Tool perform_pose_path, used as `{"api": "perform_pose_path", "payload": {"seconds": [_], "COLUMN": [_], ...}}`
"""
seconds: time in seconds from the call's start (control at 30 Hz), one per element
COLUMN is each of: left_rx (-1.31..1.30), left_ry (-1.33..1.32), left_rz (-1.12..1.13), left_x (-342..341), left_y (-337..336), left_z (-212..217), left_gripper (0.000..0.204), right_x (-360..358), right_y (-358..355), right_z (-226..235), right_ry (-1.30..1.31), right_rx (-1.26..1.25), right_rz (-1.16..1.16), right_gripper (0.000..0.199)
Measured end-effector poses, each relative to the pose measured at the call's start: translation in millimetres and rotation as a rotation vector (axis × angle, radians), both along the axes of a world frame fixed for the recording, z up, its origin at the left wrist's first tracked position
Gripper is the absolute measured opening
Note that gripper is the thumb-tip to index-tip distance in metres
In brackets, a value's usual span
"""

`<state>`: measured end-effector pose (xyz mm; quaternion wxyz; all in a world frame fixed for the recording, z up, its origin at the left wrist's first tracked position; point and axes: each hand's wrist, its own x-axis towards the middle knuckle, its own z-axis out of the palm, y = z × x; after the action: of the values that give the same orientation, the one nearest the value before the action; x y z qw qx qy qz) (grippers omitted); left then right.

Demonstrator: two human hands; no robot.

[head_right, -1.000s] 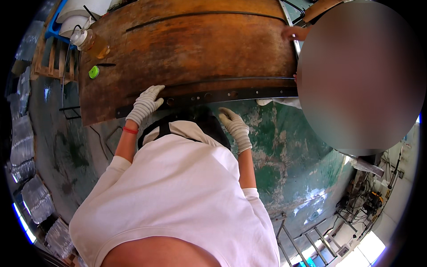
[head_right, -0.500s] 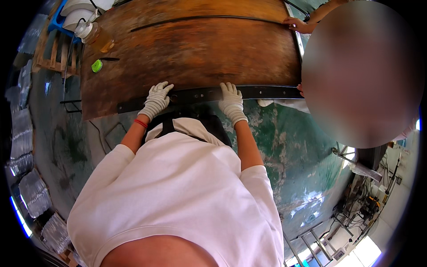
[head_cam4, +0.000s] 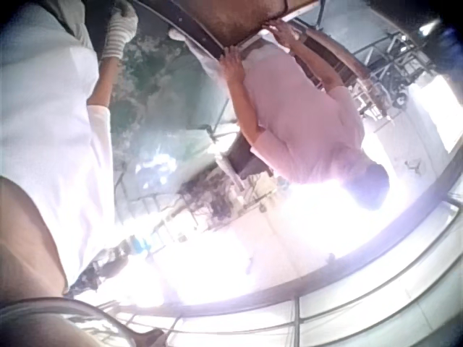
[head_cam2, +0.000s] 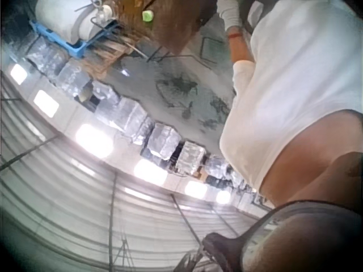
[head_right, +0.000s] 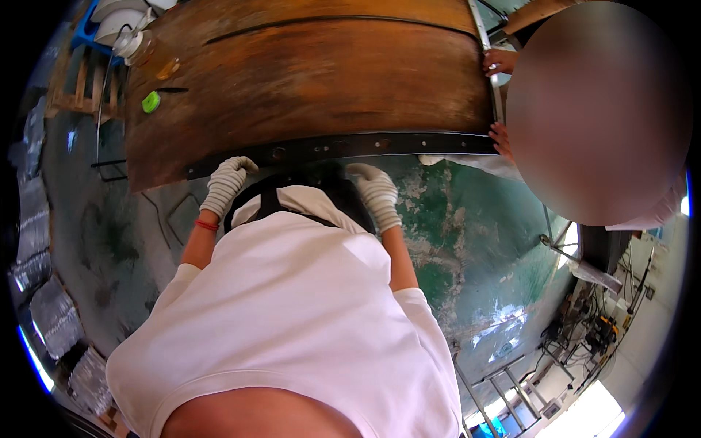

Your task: The person measures a wooden cabinet with a tape measure, then walks to retrieve a metal frame. They return and, with a coworker, position the metal frame against the cabinet's edge, adjusting it to align with the surface.

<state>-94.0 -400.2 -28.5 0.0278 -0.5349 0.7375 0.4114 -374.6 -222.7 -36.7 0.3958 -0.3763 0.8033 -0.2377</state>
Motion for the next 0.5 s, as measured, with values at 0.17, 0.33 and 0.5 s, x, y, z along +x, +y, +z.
{"api": "perform_pose_path", "payload": {"seconds": [0.17, 0.33, 0.5], "left_rx": [-0.004, 0.050, -0.068], "left_ry": [-0.176, -0.261, -0.242], "left_rz": [-0.060, -0.116, -0.208], "left_x": [18.8, 22.6, 18.2], "left_y": [0.2, -5.3, -4.7], "left_z": [-4.1, -22.8, -19.7], "left_gripper": [0.031, 0.029, 0.023], "right_x": [-8.8, -9.7, -4.6], "right_y": [18.2, 13.7, 6.5], "right_z": [-14.9, -24.2, -15.1], "right_ry": [-0.113, -0.047, -0.051], "right_rx": [-0.051, 0.057, 0.100], "right_rz": [-0.109, 0.007, 0.156], "right_gripper": [0.025, 0.029, 0.034]}}
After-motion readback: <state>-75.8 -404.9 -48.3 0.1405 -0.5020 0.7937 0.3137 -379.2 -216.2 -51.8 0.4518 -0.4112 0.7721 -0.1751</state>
